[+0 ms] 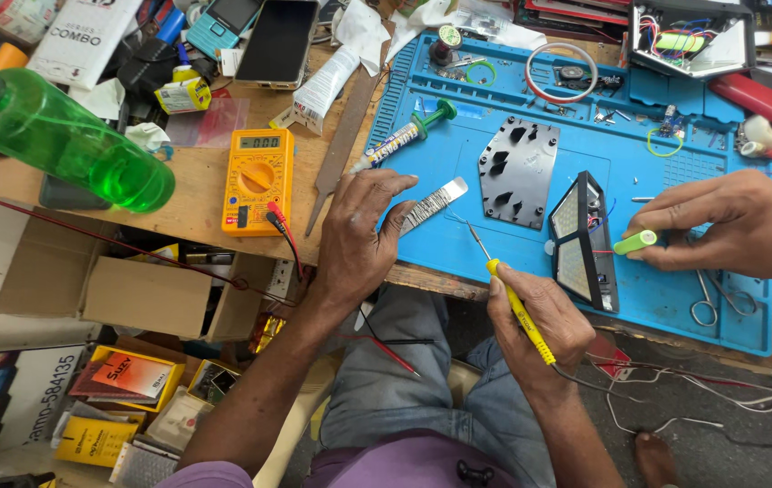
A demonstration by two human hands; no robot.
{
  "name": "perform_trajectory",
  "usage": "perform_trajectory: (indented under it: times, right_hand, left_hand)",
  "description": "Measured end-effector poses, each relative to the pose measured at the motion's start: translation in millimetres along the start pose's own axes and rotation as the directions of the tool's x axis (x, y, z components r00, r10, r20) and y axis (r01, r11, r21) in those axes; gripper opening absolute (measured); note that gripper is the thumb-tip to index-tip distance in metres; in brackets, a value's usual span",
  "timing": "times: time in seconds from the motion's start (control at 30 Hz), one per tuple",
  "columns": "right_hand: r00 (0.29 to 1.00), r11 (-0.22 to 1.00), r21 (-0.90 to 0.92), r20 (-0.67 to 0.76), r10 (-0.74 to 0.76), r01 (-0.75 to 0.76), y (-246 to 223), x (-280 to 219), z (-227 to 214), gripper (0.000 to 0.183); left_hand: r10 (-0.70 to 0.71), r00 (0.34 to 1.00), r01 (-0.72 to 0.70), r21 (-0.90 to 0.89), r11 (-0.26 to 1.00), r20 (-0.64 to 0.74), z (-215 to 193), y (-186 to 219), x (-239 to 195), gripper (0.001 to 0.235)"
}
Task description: The person uses a yellow screwdriver to adjust a small green cylindrical component inside a black hexagonal device. They then place the component into the device, close the casing, and secure it with screws using a green screwdriver.
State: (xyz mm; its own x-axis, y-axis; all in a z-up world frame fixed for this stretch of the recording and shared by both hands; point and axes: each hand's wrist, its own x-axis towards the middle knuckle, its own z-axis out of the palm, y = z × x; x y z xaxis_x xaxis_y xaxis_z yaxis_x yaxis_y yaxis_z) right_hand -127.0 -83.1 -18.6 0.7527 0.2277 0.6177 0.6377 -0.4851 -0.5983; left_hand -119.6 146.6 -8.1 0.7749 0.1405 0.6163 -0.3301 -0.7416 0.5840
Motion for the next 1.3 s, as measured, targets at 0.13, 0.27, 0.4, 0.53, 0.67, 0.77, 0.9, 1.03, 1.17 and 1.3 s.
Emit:
perform_trajectory:
  times: [0.13,0.27,0.4,0.53,0.67,0.77,0.9,1.03,1.17,1.3]
  right_hand:
    - [1.0,1.0,-0.004,0.001,-0.015,0.015,4.5,-2.3,1.7,0.022]
    - [1.0,1.0,-0.021,0.01,-0.013,0.013,8.6,-7.0,3.4,0.021]
    - [1.0,1.0,-0.024,0.014,-0.018,0.018,6.6,-3.9,3.3,0.021]
    - [1.0,0.999,-0.033,0.013,-0.014,0.015,7.2,-3.2,3.9,0.02]
    - [1.0,1.0,-0.025,0.002,-0.011,0.011,8.5,-5.8,3.6,0.02]
    - [1.0,0.999,-0.031,0.004,-0.013,0.013,6.7,-4.3,5.2,0.02]
    - [1.0,1.0,-0.024,-0.008,-0.001,0.001,1.4,-3.8,1.9,0.021]
    - [0.985,0.995,0.087,-0.172,-0.024,0.039,5.6,-24.8,-23.3,0.014]
    - [0.89,0.986,0.153,-0.455,0.011,0.066,36.1,-51.7,-71.6,0.021]
    - [0.849,0.989,0.145,-0.526,0.048,0.035,74.0,-49.2,-103.0,0.023]
  left_hand:
    - [-0.005,1.0,0.004,-0.013,1.0,-0.014,0.3,-4.6,-2.8,0.026]
    - [-0.004,1.0,0.004,-0.016,1.0,-0.018,0.5,-6.2,-4.2,0.026]
    - [-0.011,1.0,0.011,-0.019,1.0,-0.016,1.8,-7.4,-5.1,0.027]
    - [-0.017,1.0,0.017,-0.011,1.0,-0.011,3.2,-8.4,-5.8,0.026]
    - [-0.02,1.0,0.02,-0.017,1.0,-0.006,3.6,-9.7,-5.9,0.027]
    - [-0.02,1.0,0.02,-0.009,1.0,-0.008,3.3,-10.6,-7.8,0.027]
    - [-0.011,1.0,0.011,-0.021,1.0,-0.016,4.4,-9.6,-6.0,0.027]
    - [0.004,0.999,-0.006,-0.04,0.999,-0.032,-5.2,-0.4,-1.8,0.028]
    - [0.088,0.995,-0.082,-0.113,0.99,0.046,2.5,29.7,8.8,0.028]
    - [0.187,0.972,-0.13,-0.336,0.933,0.143,32.5,61.4,23.3,0.042]
